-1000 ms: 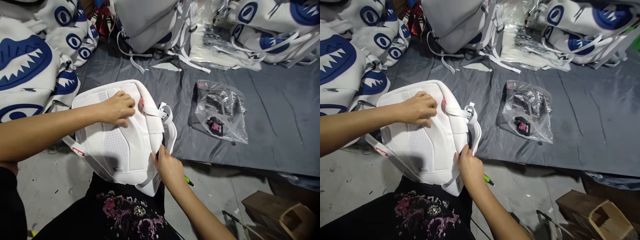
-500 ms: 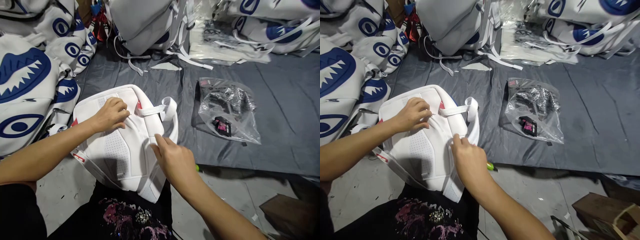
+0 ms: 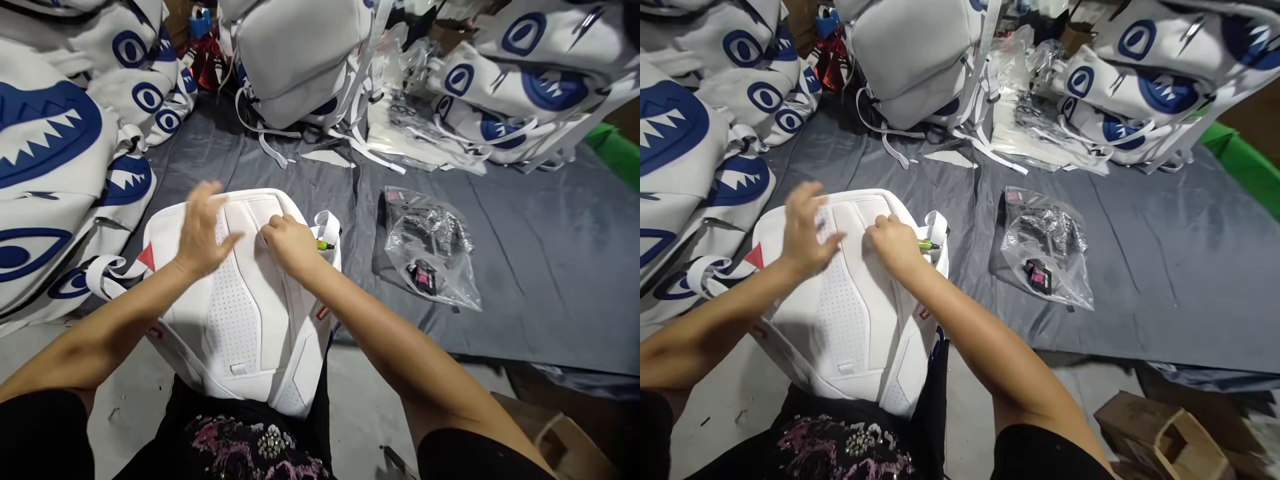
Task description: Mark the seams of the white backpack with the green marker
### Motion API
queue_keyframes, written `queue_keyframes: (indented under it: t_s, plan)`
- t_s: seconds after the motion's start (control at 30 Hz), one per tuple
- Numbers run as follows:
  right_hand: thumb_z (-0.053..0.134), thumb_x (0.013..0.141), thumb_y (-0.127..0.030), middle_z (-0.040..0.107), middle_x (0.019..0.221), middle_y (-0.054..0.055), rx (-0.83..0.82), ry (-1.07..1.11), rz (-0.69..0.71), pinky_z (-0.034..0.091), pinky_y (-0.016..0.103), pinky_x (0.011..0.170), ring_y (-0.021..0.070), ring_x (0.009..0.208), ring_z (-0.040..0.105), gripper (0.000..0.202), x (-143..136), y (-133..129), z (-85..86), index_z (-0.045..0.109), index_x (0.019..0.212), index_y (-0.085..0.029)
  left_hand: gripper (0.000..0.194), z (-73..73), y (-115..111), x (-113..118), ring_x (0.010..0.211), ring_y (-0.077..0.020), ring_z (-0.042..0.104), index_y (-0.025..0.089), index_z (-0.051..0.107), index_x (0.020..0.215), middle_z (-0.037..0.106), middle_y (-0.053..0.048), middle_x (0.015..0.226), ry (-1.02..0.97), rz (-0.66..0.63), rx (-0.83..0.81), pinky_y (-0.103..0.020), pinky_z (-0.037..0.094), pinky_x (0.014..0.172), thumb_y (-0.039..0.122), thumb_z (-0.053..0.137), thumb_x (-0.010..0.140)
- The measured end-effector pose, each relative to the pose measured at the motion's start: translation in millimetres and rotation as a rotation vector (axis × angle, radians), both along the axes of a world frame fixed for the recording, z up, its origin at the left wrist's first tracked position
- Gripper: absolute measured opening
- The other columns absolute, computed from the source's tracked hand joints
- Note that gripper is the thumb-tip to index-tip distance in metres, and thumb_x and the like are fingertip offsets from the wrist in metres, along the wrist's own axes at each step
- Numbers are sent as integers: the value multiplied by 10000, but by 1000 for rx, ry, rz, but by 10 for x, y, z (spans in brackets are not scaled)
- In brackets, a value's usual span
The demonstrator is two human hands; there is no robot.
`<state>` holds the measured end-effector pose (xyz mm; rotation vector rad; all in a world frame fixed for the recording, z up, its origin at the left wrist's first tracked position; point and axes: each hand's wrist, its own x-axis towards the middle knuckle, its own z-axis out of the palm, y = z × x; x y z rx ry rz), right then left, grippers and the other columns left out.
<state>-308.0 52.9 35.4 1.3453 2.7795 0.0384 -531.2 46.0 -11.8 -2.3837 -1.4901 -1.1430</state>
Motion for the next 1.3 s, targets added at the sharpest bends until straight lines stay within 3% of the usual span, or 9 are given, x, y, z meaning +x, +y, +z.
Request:
queue_keyframes:
  t_s: [0.1, 0.23, 0.37, 0.53, 0.7, 0.9, 1.1, 1.17, 1.3]
  plan:
    - [333, 1026, -144, 643, 1111, 158, 31, -52, 46, 422, 301, 653, 264, 1050, 537, 334, -62, 76, 83, 656, 1107, -121, 618, 59, 108, -132, 1346, -402, 469, 170, 523, 1333, 576, -204, 1366, -13, 308, -187, -619, 279, 1155, 630, 475, 923]
    - [192, 1051, -141, 616, 1199, 137, 102, 67, 72, 456, 263, 753, 230, 1098, 543, 443, -293, 259, 265, 626, 1126, -100, 582, 140, 120, -232, 1121, -366, 594, 180, 642, 1123, 685, -131, 1084, 46, 346, -289, -554, 373, 1054, 690, 499, 883]
    - [174, 1050, -164, 611, 1162, 83, 110, 332, 20, 484, 314, 856, 209, 1095, 588, 447, -357, 236, 439, 614, 1109, -110, 572, 247, -75, -238, 1191, -363, 557, 204, 630, 1187, 657, -119, 1214, 32, 320, -265, -575, 344, 1080, 677, 543, 877]
    - [514, 997, -293, 648, 896, 2, 76, 1164, -55, 540, 288, 765, 144, 784, 645, 168, -110, -308, 528, 557, 1149, -237, 717, 448, -492, 153, 1386, -355, 413, 223, 482, 1419, 488, -112, 1500, -61, 41, -140, -596, 294, 1168, 633, 634, 851]
    - [588, 976, -454, 642, 745, -40, -135, 1761, -116, 567, 269, 644, 131, 648, 652, 312, -147, -743, 394, 516, 1234, -293, 311, 574, -803, 728, 1039, -225, 671, 197, 646, 1155, 710, -71, 1147, -261, -435, -440, -403, 550, 920, 420, 602, 942]
    - [615, 926, -538, 711, 1071, 39, -321, 1578, -49, 575, 391, 888, 205, 1044, 681, 311, 158, -867, 54, 655, 1063, -261, 121, 540, -828, 745, 976, -200, 690, 200, 686, 982, 738, -55, 1051, -102, -465, -223, -356, 545, 833, 247, 581, 946]
    - [545, 938, -583, 664, 749, -24, -318, 1528, -516, 490, 268, 567, 123, 615, 606, 360, 627, -1027, -336, 618, 974, -232, 395, 382, -352, 577, 1015, -252, 629, 183, 649, 1035, 703, -108, 1079, 196, -342, 72, -445, 490, 919, 544, 500, 973]
    - [613, 905, -561, 674, 744, -26, -337, 1522, -578, 468, 256, 553, 115, 598, 592, 342, 639, -1077, -384, 638, 962, -225, 467, 282, -190, 603, 958, -241, 612, 188, 640, 967, 699, -89, 1003, 314, -373, 113, -498, 432, 1005, 587, 399, 996]
    - [697, 862, -502, 692, 735, -25, -283, 1421, -650, 475, 274, 582, 116, 580, 575, 303, 545, -1137, -427, 693, 966, -217, 624, 67, -104, 766, 759, -208, 533, 207, 582, 783, 612, -40, 740, 398, -384, 117, -464, 430, 919, 657, 207, 1000]
